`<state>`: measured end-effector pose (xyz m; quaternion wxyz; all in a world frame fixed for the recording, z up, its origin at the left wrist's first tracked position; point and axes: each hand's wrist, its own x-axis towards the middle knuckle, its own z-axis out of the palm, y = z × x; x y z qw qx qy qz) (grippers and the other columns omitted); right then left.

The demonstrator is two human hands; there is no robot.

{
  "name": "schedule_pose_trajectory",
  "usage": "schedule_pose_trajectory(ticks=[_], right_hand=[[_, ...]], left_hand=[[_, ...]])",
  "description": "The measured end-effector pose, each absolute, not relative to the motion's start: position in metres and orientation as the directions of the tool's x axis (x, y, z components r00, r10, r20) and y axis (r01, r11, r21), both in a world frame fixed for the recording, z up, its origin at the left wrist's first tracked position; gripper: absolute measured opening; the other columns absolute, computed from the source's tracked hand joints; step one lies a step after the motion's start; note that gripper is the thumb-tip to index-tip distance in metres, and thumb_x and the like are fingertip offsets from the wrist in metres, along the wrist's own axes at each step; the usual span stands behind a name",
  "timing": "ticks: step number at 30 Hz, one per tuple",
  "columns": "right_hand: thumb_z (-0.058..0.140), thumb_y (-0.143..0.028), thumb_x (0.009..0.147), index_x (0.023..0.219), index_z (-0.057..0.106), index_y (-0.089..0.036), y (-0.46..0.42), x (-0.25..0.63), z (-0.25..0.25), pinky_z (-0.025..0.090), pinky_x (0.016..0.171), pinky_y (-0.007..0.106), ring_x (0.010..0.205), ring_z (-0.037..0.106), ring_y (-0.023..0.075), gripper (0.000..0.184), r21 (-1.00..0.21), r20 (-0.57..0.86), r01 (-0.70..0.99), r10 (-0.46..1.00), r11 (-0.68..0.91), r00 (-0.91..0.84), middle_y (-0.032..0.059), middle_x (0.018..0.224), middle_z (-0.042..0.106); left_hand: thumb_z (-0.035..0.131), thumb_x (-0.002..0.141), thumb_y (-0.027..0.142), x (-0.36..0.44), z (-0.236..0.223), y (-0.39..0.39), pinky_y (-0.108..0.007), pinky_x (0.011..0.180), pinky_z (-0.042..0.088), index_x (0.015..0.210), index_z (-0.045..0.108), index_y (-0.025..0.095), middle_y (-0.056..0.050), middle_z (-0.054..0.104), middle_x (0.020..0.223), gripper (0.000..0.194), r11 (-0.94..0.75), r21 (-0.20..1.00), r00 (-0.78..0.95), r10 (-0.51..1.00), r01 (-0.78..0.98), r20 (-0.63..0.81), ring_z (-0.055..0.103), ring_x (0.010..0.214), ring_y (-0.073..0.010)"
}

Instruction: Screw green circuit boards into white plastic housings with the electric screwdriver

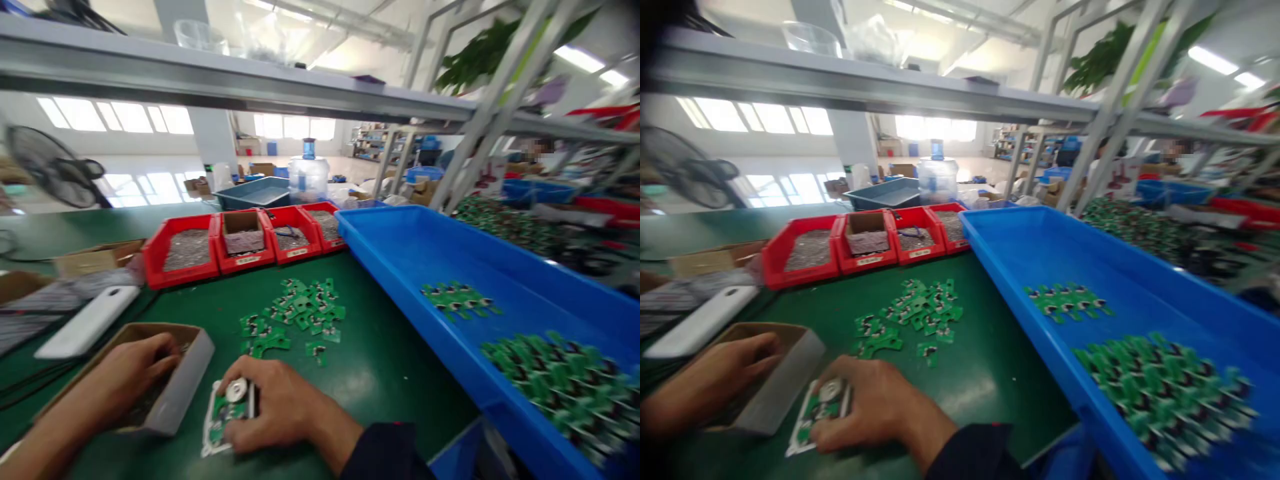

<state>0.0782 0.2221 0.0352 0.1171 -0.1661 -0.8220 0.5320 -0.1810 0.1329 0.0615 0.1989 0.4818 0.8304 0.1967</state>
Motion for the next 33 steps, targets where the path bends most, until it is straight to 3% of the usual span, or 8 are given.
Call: schedule_pose_trajectory(ticks=[2,5,8,10,13,26,33], right_hand=[[0.074,-0.026,0.067,0.106,0.065,-0.026,0.221,0.076,0.033,0.04,0.058,0.019,0.064,0.052,0.0117,0.04,-0.911,0.038,0.14,0.417,0.388,-0.908,-0.0048,0.079,0.061],[0.07,-0.018,0.065,0.104,0.063,-0.024,0.222,0.073,0.033,0.04,0.058,0.02,0.062,0.05,0.011,0.04,-0.916,0.058,0.109,0.396,0.387,-0.916,-0.0054,0.076,0.06],[0.066,-0.016,0.064,0.102,0.063,-0.024,0.222,0.073,0.036,0.04,0.059,0.021,0.063,0.051,0.0121,0.038,-0.916,0.057,0.107,0.389,0.386,-0.919,-0.0048,0.076,0.06],[0.066,-0.017,0.064,0.101,0.062,-0.024,0.222,0.074,0.036,0.04,0.06,0.022,0.065,0.052,0.0128,0.037,-0.917,0.072,0.095,0.395,0.386,-0.916,-0.0044,0.077,0.06],[0.066,-0.018,0.065,0.1,0.062,-0.024,0.222,0.073,0.034,0.041,0.062,0.023,0.068,0.054,0.0137,0.036,-0.918,0.09,0.081,0.402,0.389,-0.911,-0.0039,0.08,0.062],[0.069,-0.02,0.065,0.103,0.063,-0.026,0.222,0.073,0.032,0.041,0.062,0.023,0.068,0.055,0.0137,0.038,-0.908,0.104,0.08,0.408,0.41,-0.907,-0.0044,0.079,0.062],[0.07,-0.019,0.065,0.098,0.063,-0.025,0.221,0.074,0.036,0.04,0.062,0.022,0.067,0.054,0.0133,0.035,-0.911,0.108,0.076,0.411,0.406,-0.905,-0.0046,0.077,0.061]], left_hand=[[0.063,0.079,0.047,-0.183,0.072,0.119,-0.027,0.066,0.046,0.076,0.068,0.019,-0.004,0.071,0.075,0.029,0.434,0.559,-0.434,0.89,0.707,-0.142,0.064,0.072,-0.0224],[0.067,0.084,0.043,-0.166,0.09,0.101,-0.027,0.066,0.049,0.08,0.068,0.018,-0.003,0.07,0.076,0.025,0.343,0.747,-0.37,0.918,0.57,-0.139,0.064,0.071,-0.0195],[0.072,0.084,0.034,-0.136,0.101,0.092,-0.024,0.067,0.05,0.076,0.069,0.017,-0.002,0.071,0.077,0.019,0.131,0.851,-0.125,0.989,0.509,-0.077,0.065,0.071,-0.0167],[0.072,0.085,0.029,-0.118,0.1,0.091,-0.023,0.071,0.049,0.077,0.071,0.017,-0.002,0.071,0.079,0.015,0.041,0.84,0.008,0.998,0.541,-0.054,0.066,0.073,-0.0152],[0.07,0.088,0.024,-0.104,0.093,0.092,-0.022,0.074,0.047,0.078,0.07,0.018,0.0,0.07,0.08,0.012,0.004,0.77,0.064,0.996,0.638,-0.059,0.065,0.075,-0.013],[0.059,0.095,0.026,-0.104,0.092,0.093,-0.021,0.07,0.041,0.077,0.063,0.018,0.002,0.064,0.079,0.02,0.064,0.697,0.036,0.991,0.714,-0.129,0.058,0.074,-0.0111],[0.06,0.094,0.028,-0.095,0.094,0.097,-0.022,0.069,0.04,0.074,0.062,0.018,0.003,0.063,0.076,0.022,0.166,0.623,-0.088,0.984,0.764,-0.154,0.058,0.072,-0.0123]])
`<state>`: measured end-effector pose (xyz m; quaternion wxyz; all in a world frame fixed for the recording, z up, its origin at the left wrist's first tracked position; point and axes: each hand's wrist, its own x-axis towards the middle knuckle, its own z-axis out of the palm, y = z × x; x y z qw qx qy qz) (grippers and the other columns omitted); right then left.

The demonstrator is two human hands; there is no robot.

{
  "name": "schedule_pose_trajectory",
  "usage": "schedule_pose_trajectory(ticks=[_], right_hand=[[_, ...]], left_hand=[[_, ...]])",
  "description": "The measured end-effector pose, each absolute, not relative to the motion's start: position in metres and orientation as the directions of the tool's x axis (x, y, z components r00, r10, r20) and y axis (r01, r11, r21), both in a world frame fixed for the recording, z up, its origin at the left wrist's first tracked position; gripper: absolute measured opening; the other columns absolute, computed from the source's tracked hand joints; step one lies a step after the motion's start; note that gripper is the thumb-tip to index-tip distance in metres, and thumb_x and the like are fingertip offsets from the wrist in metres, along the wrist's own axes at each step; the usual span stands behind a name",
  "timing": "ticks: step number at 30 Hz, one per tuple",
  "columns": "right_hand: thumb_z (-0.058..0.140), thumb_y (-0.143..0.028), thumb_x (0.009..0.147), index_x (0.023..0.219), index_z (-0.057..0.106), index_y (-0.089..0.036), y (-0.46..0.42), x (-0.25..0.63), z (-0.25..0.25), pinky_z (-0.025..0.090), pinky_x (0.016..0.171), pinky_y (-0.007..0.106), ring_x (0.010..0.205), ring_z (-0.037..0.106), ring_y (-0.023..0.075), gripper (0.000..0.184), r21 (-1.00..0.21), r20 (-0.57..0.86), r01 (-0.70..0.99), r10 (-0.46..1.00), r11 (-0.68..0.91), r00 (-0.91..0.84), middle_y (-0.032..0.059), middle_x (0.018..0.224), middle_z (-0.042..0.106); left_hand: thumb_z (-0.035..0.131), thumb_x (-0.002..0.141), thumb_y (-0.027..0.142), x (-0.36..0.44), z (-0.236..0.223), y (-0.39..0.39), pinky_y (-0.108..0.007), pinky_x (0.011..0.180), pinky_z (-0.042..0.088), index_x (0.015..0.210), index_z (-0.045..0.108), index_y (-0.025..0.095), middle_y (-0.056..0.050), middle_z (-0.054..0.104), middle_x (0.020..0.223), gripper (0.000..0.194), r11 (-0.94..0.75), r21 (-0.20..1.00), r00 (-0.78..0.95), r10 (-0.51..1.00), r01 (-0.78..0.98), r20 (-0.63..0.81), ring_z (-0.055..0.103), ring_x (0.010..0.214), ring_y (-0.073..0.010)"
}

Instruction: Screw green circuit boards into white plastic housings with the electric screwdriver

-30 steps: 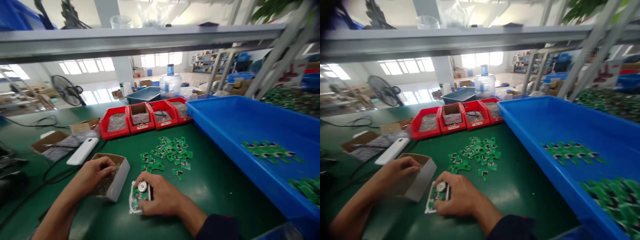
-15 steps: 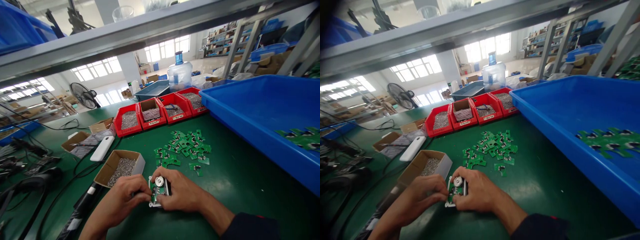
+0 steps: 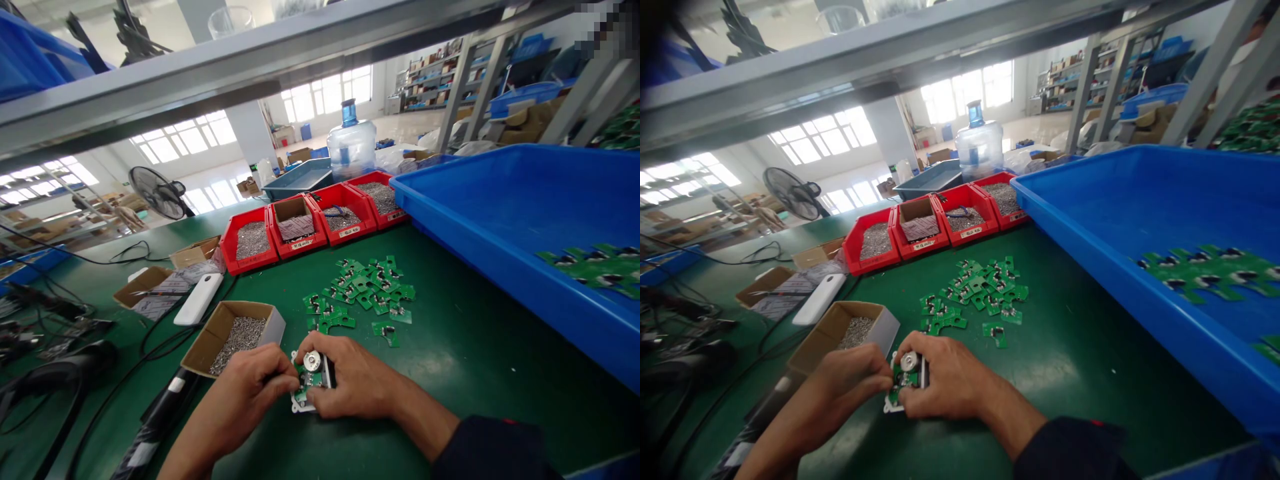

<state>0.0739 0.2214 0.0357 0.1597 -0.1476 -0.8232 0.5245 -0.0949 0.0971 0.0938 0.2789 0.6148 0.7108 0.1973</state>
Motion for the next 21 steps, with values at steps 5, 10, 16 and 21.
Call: schedule_pose_trajectory(ticks=[5,10,16,21], right_hand=[[0.07,-0.02,0.065,0.1,0.063,-0.025,0.221,0.073,0.032,0.041,0.063,0.022,0.067,0.054,0.013,0.036,-0.91,0.113,0.072,0.414,0.407,-0.903,-0.0047,0.078,0.061],[0.071,-0.022,0.066,0.101,0.063,-0.025,0.222,0.072,0.029,0.04,0.062,0.021,0.067,0.054,0.0127,0.036,-0.903,0.148,0.049,0.416,0.427,-0.897,-0.005,0.078,0.062],[0.07,-0.021,0.067,0.099,0.063,-0.025,0.221,0.073,0.032,0.042,0.062,0.021,0.066,0.055,0.0127,0.033,-0.909,0.142,0.044,0.408,0.414,-0.902,-0.0049,0.078,0.063],[0.07,-0.022,0.067,0.101,0.063,-0.025,0.221,0.074,0.032,0.042,0.062,0.022,0.067,0.055,0.0133,0.035,-0.91,0.134,0.053,0.412,0.41,-0.901,-0.0043,0.079,0.064]], left_hand=[[0.055,0.098,0.031,-0.095,0.089,0.093,-0.024,0.068,0.04,0.078,0.06,0.019,0.002,0.062,0.079,0.024,0.114,0.579,-0.055,0.991,0.808,-0.119,0.058,0.074,-0.0128],[0.051,0.101,0.033,-0.093,0.084,0.089,-0.023,0.069,0.041,0.082,0.058,0.02,0.002,0.062,0.082,0.024,-0.011,0.545,0.024,1.0,0.838,-0.018,0.059,0.076,-0.0125],[0.047,0.103,0.032,-0.093,0.083,0.086,-0.024,0.067,0.042,0.084,0.057,0.02,0.001,0.062,0.082,0.025,-0.047,0.486,0.056,0.998,0.873,-0.005,0.06,0.074,-0.0132],[0.05,0.102,0.034,-0.095,0.082,0.087,-0.023,0.067,0.042,0.083,0.061,0.02,0.0,0.063,0.081,0.027,-0.057,0.501,0.058,0.998,0.863,0.014,0.061,0.073,-0.013]])
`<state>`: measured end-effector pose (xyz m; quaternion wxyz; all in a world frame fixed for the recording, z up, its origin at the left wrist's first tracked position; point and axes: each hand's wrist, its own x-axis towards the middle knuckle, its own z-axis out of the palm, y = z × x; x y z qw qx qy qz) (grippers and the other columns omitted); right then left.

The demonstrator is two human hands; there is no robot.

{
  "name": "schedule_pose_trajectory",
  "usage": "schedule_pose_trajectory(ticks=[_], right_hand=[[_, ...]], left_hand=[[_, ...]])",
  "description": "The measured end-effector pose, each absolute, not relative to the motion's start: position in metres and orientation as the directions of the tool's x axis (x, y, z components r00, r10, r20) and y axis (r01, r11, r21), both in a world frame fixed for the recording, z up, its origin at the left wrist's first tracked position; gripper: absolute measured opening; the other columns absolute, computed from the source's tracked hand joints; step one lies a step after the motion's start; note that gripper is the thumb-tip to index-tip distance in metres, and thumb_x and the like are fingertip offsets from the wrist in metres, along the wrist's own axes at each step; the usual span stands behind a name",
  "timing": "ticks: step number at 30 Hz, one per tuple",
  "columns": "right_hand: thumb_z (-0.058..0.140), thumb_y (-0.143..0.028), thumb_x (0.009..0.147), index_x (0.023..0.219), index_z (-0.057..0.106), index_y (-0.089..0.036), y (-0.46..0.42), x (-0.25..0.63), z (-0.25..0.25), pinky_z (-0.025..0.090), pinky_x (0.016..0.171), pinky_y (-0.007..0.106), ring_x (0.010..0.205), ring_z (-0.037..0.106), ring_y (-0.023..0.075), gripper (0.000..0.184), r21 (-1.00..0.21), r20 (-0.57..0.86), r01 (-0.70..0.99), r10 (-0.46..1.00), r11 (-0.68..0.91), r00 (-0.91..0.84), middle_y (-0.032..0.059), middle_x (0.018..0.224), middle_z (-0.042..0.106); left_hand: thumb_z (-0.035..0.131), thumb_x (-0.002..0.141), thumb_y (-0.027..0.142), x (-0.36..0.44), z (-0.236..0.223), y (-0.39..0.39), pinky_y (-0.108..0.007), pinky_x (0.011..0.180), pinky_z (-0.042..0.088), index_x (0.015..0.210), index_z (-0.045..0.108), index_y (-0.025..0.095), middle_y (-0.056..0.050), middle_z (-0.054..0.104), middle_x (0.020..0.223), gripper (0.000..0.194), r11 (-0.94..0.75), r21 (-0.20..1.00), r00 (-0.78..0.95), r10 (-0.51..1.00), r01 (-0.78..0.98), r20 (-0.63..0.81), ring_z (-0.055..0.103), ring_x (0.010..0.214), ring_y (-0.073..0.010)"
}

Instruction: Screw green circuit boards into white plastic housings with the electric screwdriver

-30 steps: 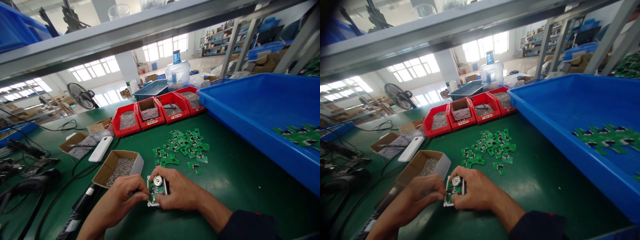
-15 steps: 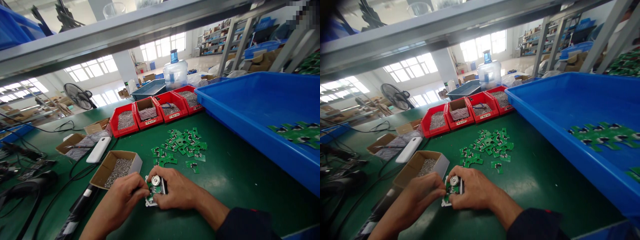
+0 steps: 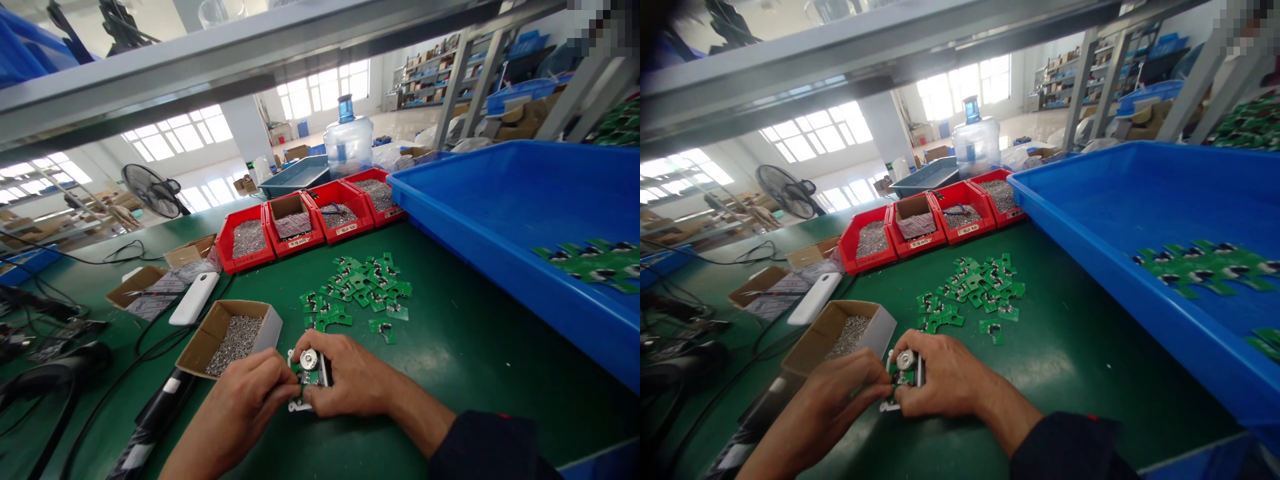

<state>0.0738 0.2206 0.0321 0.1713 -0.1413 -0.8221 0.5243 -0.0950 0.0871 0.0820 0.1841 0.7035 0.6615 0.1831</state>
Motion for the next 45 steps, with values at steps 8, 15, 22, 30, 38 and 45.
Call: schedule_pose_trajectory(ticks=[8,15,22,30,38,45], right_hand=[[0.069,-0.019,0.065,0.101,0.064,-0.025,0.221,0.073,0.033,0.041,0.06,0.021,0.065,0.053,0.0125,0.037,-0.916,0.13,0.049,0.41,0.398,-0.903,-0.0047,0.077,0.061],[0.069,-0.019,0.065,0.103,0.064,-0.025,0.223,0.075,0.037,0.041,0.061,0.022,0.065,0.052,0.0125,0.039,-0.912,0.08,0.092,0.394,0.399,-0.916,-0.0045,0.076,0.061],[0.069,-0.019,0.066,0.104,0.063,-0.025,0.223,0.075,0.038,0.04,0.06,0.022,0.065,0.051,0.0124,0.039,-0.904,0.063,0.113,0.391,0.412,-0.918,-0.0042,0.077,0.06],[0.068,-0.017,0.065,0.102,0.063,-0.024,0.223,0.075,0.04,0.04,0.061,0.022,0.063,0.05,0.0117,0.038,-0.908,0.059,0.113,0.389,0.405,-0.919,-0.0043,0.076,0.06],[0.069,-0.017,0.065,0.103,0.063,-0.024,0.224,0.075,0.04,0.04,0.061,0.022,0.064,0.051,0.0114,0.039,-0.909,0.068,0.103,0.386,0.404,-0.92,-0.0048,0.077,0.06],[0.068,-0.019,0.065,0.1,0.063,-0.024,0.223,0.074,0.036,0.04,0.061,0.022,0.066,0.052,0.0125,0.036,-0.908,0.093,0.086,0.397,0.41,-0.913,-0.0049,0.078,0.061]], left_hand=[[0.053,0.1,0.035,-0.097,0.103,0.084,-0.022,0.076,0.047,0.107,0.075,0.032,0.0,0.068,0.09,0.023,0.035,0.562,0.08,0.981,0.827,-0.179,0.065,0.083,-0.0133],[0.053,0.096,0.043,-0.142,0.111,0.091,-0.027,0.077,0.05,0.101,0.074,0.022,-0.005,0.074,0.097,0.03,0.282,0.4,-0.281,0.958,0.872,-0.064,0.067,0.086,-0.0199],[0.064,0.082,0.031,-0.18,0.08,0.128,-0.026,0.069,0.047,0.094,0.077,0.02,-0.009,0.075,0.097,0.021,0.468,0.234,-0.377,0.86,0.852,-0.344,0.069,0.085,-0.0232],[0.054,0.088,0.029,-0.176,0.075,0.122,-0.027,0.073,0.048,0.092,0.077,0.022,-0.007,0.075,0.1,0.024,0.456,0.329,-0.377,0.884,0.827,-0.277,0.068,0.087,-0.0214],[0.057,0.089,0.036,-0.169,0.094,0.104,-0.028,0.073,0.053,0.095,0.071,0.016,-0.006,0.075,0.091,0.024,0.415,0.591,-0.372,0.906,0.691,-0.201,0.069,0.081,-0.0201],[0.064,0.088,0.019,-0.102,0.113,0.101,-0.024,0.078,0.048,0.081,0.072,0.018,-0.002,0.07,0.086,0.011,-0.008,0.791,0.099,0.993,0.611,-0.067,0.065,0.082,-0.0145]])
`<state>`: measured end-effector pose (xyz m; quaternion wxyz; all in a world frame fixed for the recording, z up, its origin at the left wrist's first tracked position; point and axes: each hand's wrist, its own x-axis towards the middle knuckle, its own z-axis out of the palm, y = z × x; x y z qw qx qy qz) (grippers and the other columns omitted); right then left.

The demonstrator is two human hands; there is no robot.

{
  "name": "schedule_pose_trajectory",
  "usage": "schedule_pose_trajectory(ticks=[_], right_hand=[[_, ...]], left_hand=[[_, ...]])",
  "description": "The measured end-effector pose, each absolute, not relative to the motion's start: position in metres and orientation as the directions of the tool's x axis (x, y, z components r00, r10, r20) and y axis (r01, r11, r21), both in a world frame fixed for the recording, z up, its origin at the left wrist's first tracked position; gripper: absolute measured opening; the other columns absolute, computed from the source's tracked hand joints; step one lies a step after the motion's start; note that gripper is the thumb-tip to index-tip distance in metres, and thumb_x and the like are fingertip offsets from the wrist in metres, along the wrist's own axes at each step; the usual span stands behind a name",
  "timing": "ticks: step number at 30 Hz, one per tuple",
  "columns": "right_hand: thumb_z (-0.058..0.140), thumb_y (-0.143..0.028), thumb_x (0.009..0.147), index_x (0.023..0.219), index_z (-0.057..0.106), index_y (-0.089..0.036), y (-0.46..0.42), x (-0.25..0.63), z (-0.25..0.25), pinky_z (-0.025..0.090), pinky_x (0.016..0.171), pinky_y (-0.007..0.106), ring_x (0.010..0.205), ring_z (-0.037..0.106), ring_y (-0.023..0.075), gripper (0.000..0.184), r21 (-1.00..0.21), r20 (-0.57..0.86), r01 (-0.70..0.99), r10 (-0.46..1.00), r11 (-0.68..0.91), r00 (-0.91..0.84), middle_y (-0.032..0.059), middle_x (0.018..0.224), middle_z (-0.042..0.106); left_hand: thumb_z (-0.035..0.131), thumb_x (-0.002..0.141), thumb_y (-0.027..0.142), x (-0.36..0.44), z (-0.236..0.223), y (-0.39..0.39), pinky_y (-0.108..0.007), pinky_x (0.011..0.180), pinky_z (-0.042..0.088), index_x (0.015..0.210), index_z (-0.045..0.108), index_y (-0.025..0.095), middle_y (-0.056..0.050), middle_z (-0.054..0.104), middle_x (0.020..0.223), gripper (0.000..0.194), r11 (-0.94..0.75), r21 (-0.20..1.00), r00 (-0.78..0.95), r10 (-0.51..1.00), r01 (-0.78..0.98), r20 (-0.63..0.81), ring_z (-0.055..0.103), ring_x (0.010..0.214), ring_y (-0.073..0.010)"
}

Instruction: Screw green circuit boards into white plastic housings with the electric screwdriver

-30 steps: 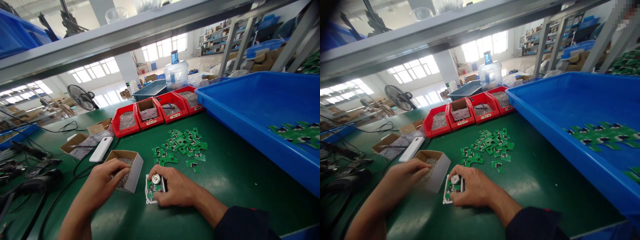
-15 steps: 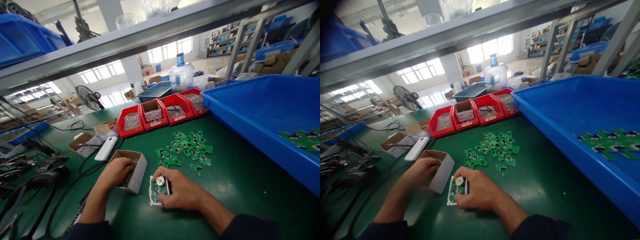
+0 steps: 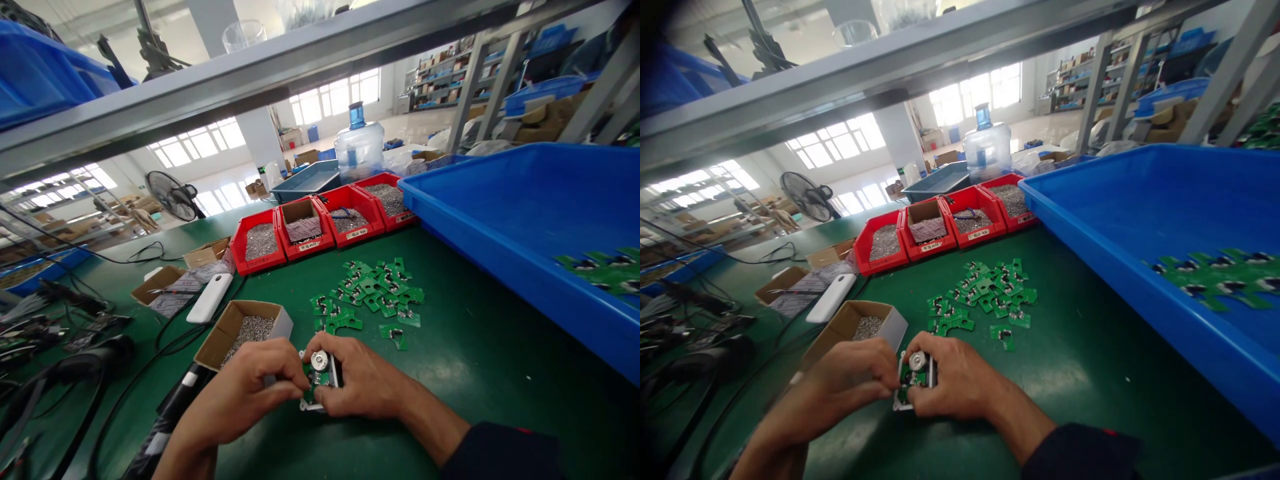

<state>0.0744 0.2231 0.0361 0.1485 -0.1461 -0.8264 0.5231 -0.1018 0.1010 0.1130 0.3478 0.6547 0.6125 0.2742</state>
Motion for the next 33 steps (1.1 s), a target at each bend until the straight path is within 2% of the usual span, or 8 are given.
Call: schedule_pose_trajectory(ticks=[5,11,17,19,23,26,30,33], right_hand=[[0.068,-0.018,0.064,0.099,0.062,-0.023,0.223,0.074,0.037,0.038,0.061,0.022,0.066,0.051,0.0125,0.035,-0.905,0.115,0.069,0.398,0.421,-0.91,-0.005,0.077,0.06],[0.067,-0.019,0.064,0.098,0.062,-0.023,0.222,0.074,0.037,0.038,0.06,0.022,0.065,0.051,0.0124,0.035,-0.905,0.128,0.059,0.4,0.422,-0.907,-0.0053,0.076,0.06],[0.068,-0.019,0.064,0.101,0.062,-0.024,0.222,0.074,0.034,0.041,0.062,0.022,0.068,0.055,0.0135,0.038,-0.908,0.113,0.072,0.408,0.412,-0.906,-0.0049,0.078,0.062],[0.069,-0.019,0.065,0.102,0.063,-0.025,0.222,0.074,0.033,0.041,0.062,0.022,0.068,0.055,0.0135,0.038,-0.911,0.108,0.075,0.409,0.406,-0.906,-0.0048,0.078,0.062],[0.069,-0.019,0.065,0.1,0.063,-0.025,0.222,0.073,0.033,0.041,0.06,0.021,0.066,0.055,0.0128,0.036,-0.919,0.104,0.068,0.405,0.389,-0.908,-0.0054,0.077,0.062],[0.069,-0.019,0.065,0.1,0.063,-0.025,0.222,0.073,0.033,0.042,0.061,0.02,0.066,0.056,0.0125,0.036,-0.916,0.129,0.048,0.406,0.398,-0.905,-0.0056,0.077,0.063],[0.07,-0.019,0.066,0.101,0.063,-0.026,0.222,0.073,0.03,0.042,0.06,0.02,0.066,0.056,0.0119,0.036,-0.919,0.14,0.034,0.406,0.393,-0.903,-0.0059,0.077,0.063],[0.072,-0.02,0.065,0.103,0.064,-0.026,0.222,0.073,0.027,0.042,0.059,0.019,0.065,0.057,0.0117,0.039,-0.919,0.118,0.058,0.413,0.389,-0.903,-0.0058,0.078,0.064]], left_hand=[[0.064,0.09,0.015,-0.095,0.106,0.105,-0.021,0.076,0.045,0.081,0.071,0.02,0.001,0.067,0.085,0.013,0.023,0.719,0.082,0.99,0.695,-0.111,0.062,0.08,-0.0113],[0.061,0.092,0.016,-0.091,0.108,0.102,-0.022,0.074,0.043,0.081,0.069,0.02,0.001,0.065,0.085,0.014,0.09,0.663,0.036,0.984,0.743,-0.175,0.061,0.08,-0.0122],[0.055,0.098,0.025,-0.083,0.115,0.094,-0.025,0.069,0.04,0.09,0.074,0.029,0.0,0.064,0.089,0.021,0.063,0.347,0.014,0.977,0.936,-0.215,0.061,0.082,-0.0162],[0.052,0.099,0.028,-0.085,0.119,0.092,-0.025,0.069,0.04,0.095,0.073,0.031,-0.001,0.064,0.09,0.022,0.041,0.298,0.03,0.973,0.954,-0.228,0.061,0.083,-0.017],[0.049,0.101,0.03,-0.093,0.122,0.089,-0.025,0.077,0.044,0.111,0.068,0.03,-0.002,0.065,0.098,0.022,0.024,0.406,0.058,0.98,0.914,-0.189,0.063,0.087,-0.0164],[0.049,0.101,0.029,-0.091,0.12,0.089,-0.023,0.076,0.046,0.102,0.07,0.026,-0.002,0.065,0.097,0.021,-0.028,0.509,0.124,0.98,0.86,-0.156,0.063,0.086,-0.0146],[0.051,0.099,0.028,-0.09,0.12,0.087,-0.022,0.075,0.048,0.095,0.072,0.026,-0.002,0.065,0.094,0.021,-0.041,0.508,0.144,0.975,0.861,-0.166,0.063,0.084,-0.0138],[0.052,0.099,0.032,-0.106,0.122,0.083,-0.022,0.075,0.051,0.099,0.073,0.027,-0.002,0.068,0.094,0.021,-0.069,0.519,0.092,0.996,0.852,-0.018,0.065,0.084,-0.0148]])
